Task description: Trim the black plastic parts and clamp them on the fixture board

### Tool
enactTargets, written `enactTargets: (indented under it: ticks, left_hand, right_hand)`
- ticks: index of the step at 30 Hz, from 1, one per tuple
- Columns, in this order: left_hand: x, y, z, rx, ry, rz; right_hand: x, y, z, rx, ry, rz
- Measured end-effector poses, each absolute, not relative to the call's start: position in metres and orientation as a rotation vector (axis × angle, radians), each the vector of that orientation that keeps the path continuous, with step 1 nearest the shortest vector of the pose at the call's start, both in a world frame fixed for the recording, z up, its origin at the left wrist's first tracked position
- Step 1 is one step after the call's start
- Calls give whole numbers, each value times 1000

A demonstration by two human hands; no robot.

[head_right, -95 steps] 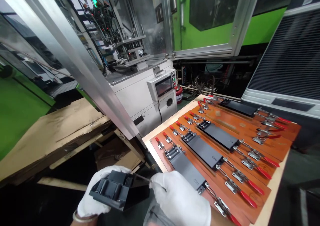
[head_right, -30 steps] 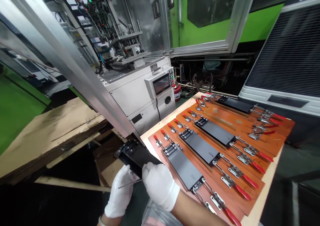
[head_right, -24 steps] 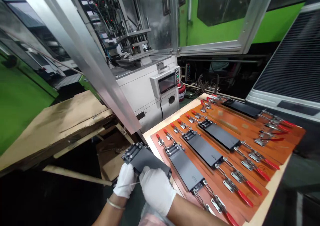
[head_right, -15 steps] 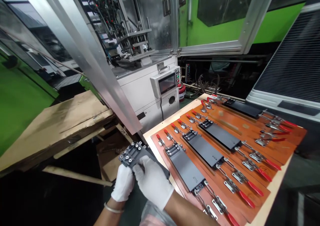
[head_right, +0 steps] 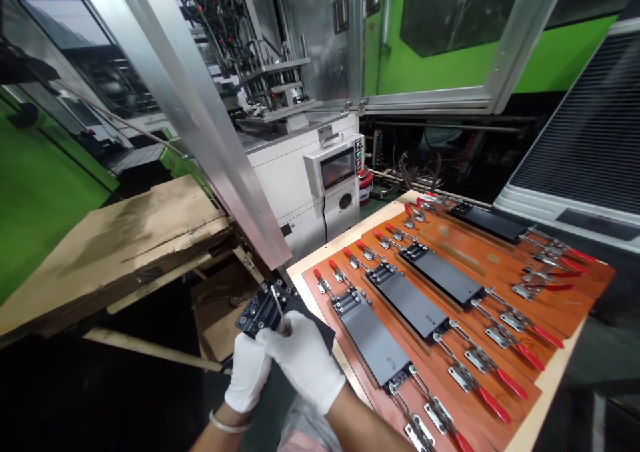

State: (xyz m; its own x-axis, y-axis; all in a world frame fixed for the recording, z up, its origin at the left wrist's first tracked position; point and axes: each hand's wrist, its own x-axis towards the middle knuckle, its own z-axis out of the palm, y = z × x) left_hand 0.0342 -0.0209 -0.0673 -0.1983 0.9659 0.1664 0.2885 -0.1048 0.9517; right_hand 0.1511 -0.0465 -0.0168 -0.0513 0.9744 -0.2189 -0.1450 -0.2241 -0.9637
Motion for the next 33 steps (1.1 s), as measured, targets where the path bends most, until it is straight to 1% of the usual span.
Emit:
enactTargets:
  ticks: [3,6,10,14,18,23,27,30,33]
  left_hand:
    - [31,-20,-70,1473,1458,1323]
    - [27,-20,-76,1536,1373,1367]
    - [24,-19,-84,1574,1287,1350]
    - [23,-20,-87,1590,1299,1326]
    - [24,-21,-86,1601,1308,1289]
    - [27,-24,-84,1584,1334,1227]
    - [28,-23,-79,1613,1351,1253]
    - [29,-18,-70,1595,1304,1257]
    - [31,-14,-62,1538,1287,1252]
  right_hand:
    - [158,-44,-23,-1057,-928,1596]
    - [167,-39,-21,-1099,-861,1627]
    - [174,-35,-9,-1179,-741,1464]
    - [175,-34,-2,-1154,-835,1428]
    - [178,-35,1,-1257,-766,1301]
    - [178,-36,2,-1267,-885,1383]
    - [187,-31,-10,-1360,-910,1191]
    - [195,-36,-20,-1373,-1135,1046]
    - [195,-48,-25,-1275,-1374,1102]
